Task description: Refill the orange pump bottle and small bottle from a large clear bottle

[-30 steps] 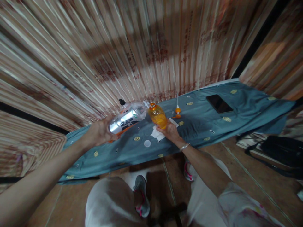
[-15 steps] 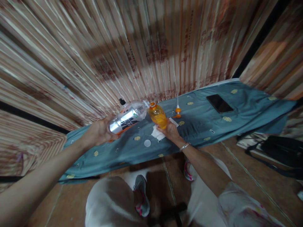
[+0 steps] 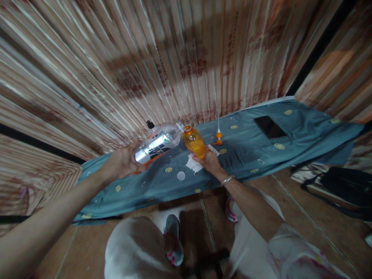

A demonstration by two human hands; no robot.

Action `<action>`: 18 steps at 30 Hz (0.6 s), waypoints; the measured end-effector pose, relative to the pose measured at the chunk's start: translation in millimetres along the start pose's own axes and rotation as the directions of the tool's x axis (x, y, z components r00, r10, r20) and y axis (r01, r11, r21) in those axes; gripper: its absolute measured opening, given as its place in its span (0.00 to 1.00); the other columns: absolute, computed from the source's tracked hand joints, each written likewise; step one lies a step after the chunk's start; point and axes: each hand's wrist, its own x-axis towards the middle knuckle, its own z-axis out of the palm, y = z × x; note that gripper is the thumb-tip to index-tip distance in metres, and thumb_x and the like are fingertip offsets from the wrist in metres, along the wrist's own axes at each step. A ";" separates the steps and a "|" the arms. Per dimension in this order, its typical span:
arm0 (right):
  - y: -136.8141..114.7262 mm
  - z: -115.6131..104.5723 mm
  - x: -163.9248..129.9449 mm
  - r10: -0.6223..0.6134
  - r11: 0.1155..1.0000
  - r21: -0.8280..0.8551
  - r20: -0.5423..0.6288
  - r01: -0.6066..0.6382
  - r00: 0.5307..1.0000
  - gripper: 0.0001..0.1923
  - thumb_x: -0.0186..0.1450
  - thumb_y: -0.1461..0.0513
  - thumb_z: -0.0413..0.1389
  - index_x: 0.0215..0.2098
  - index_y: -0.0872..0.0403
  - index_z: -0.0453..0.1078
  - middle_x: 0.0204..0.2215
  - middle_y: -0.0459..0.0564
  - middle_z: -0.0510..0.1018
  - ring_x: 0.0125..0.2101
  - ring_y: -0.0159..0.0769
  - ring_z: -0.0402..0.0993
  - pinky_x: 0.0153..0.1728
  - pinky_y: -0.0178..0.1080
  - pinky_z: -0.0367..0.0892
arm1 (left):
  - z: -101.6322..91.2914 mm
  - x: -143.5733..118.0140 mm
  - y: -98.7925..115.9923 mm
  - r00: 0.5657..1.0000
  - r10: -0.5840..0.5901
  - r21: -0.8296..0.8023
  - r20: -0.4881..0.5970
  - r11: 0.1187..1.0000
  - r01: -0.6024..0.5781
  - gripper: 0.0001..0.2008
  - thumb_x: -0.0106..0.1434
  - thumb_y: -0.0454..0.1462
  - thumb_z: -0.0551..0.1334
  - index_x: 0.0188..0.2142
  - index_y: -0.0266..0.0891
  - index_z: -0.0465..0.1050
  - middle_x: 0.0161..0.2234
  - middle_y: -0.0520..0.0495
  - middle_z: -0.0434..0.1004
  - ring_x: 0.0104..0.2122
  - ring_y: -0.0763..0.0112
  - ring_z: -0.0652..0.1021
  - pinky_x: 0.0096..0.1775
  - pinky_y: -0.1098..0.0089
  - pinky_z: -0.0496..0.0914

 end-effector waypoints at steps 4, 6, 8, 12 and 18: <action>-0.3 -0.1 -0.4 -0.001 1.000 -0.001 -0.002 0.001 1.000 0.33 0.61 0.53 0.68 0.60 0.58 0.67 0.48 0.61 0.84 0.50 0.51 0.82 0.50 0.47 0.76 | -1.8 -0.9 2.9 0.998 -0.017 0.020 0.061 1.000 0.016 0.44 0.51 0.47 0.68 0.66 0.38 0.61 0.31 0.52 0.78 0.32 0.59 0.80 0.32 0.69 0.68; -0.5 0.1 -0.5 0.002 1.000 -0.003 -0.008 -0.002 1.000 0.34 0.61 0.53 0.68 0.60 0.58 0.66 0.48 0.60 0.84 0.50 0.50 0.82 0.50 0.47 0.76 | -2.0 -0.9 3.7 0.997 -0.026 0.024 0.068 0.999 0.024 0.45 0.51 0.47 0.68 0.67 0.39 0.60 0.32 0.51 0.79 0.33 0.59 0.81 0.31 0.70 0.68; -1.0 -0.2 -0.5 0.005 1.000 -0.005 -0.010 -0.005 1.000 0.34 0.61 0.53 0.68 0.61 0.58 0.66 0.48 0.60 0.84 0.49 0.50 0.83 0.50 0.46 0.76 | -1.9 -0.6 3.8 0.996 -0.041 0.047 0.076 0.998 0.038 0.45 0.52 0.48 0.67 0.67 0.38 0.59 0.33 0.50 0.79 0.32 0.59 0.81 0.31 0.69 0.68; -2.5 -2.3 -0.6 0.003 1.000 -0.004 0.001 -0.003 1.000 0.34 0.60 0.54 0.68 0.60 0.58 0.67 0.47 0.61 0.84 0.49 0.51 0.83 0.50 0.46 0.76 | -1.2 0.2 1.8 0.997 -0.022 0.077 0.072 0.997 0.017 0.45 0.53 0.49 0.67 0.67 0.37 0.59 0.35 0.47 0.80 0.33 0.58 0.81 0.33 0.68 0.68; -2.8 -3.0 -0.8 -0.002 1.000 0.010 -0.001 0.002 1.000 0.32 0.61 0.55 0.69 0.59 0.59 0.68 0.47 0.62 0.84 0.48 0.53 0.83 0.49 0.45 0.76 | 0.3 0.8 0.5 0.997 -0.022 0.037 0.073 0.999 0.019 0.45 0.51 0.50 0.67 0.67 0.38 0.59 0.34 0.48 0.80 0.33 0.57 0.81 0.32 0.68 0.67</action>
